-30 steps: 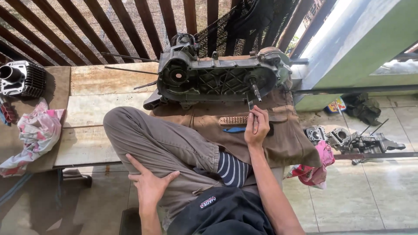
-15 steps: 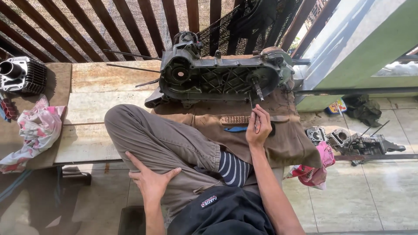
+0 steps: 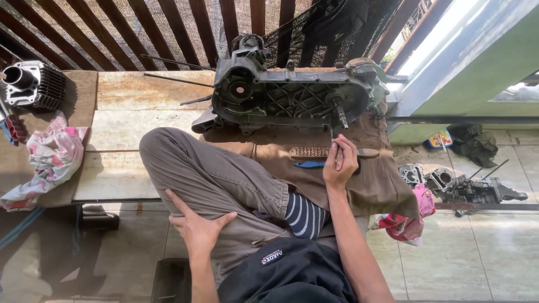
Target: Working on a motorcycle engine casing by inserting and checking a metal shaft.
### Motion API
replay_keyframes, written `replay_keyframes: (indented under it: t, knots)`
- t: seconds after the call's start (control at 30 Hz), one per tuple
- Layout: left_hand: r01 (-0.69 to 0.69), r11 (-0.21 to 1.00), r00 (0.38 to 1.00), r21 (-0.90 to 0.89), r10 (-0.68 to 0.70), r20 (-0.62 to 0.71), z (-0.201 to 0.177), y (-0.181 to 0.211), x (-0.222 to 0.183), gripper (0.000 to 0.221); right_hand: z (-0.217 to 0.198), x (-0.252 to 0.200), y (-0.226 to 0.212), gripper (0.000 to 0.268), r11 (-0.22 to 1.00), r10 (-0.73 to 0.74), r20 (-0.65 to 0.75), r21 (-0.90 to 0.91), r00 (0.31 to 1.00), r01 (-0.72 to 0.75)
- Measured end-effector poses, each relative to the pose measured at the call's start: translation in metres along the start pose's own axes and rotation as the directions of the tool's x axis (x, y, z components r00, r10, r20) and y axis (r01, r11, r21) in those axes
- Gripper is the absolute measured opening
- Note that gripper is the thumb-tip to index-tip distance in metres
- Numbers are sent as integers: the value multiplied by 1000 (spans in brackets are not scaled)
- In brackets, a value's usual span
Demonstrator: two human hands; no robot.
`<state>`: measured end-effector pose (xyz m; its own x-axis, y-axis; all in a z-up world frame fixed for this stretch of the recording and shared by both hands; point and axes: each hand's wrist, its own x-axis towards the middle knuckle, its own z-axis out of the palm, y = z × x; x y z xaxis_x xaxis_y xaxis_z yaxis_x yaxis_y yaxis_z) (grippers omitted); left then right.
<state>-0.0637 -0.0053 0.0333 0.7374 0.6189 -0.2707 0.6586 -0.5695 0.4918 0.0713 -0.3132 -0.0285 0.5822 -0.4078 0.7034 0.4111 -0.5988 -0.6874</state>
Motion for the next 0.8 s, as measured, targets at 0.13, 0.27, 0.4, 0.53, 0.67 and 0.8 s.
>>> replay_keyframes:
  t: [0.13,0.27,0.4,0.53,0.67,0.8]
  knots:
    - [-41,999,999,-11,41,-31,3,-4,1,179,1,0,-2,10,999,20,32,27,999,-21]
    - [-42,999,999,-27,41,-22,-1,0,-3,178,0,-1,0,11,1000,23,-3,-14,1000,-23]
    - [-37,999,999,-12,37,-9,0,0,-1,178,2,-2,2,12,999,31,7,-21,1000,-30]
    - [-42,999,999,-3,42,-14,2,-2,0,178,0,0,0,13,999,20,-30,-29,999,-21]
    - [-56,998,998,-3,56,-21,1,-1,-1,178,2,0,0,10,1000,31,20,-5,999,-31]
    - [-55,998,998,-6,55,-24,0,-1,-1,177,0,-3,5,13,1000,26,8,-13,1000,-25]
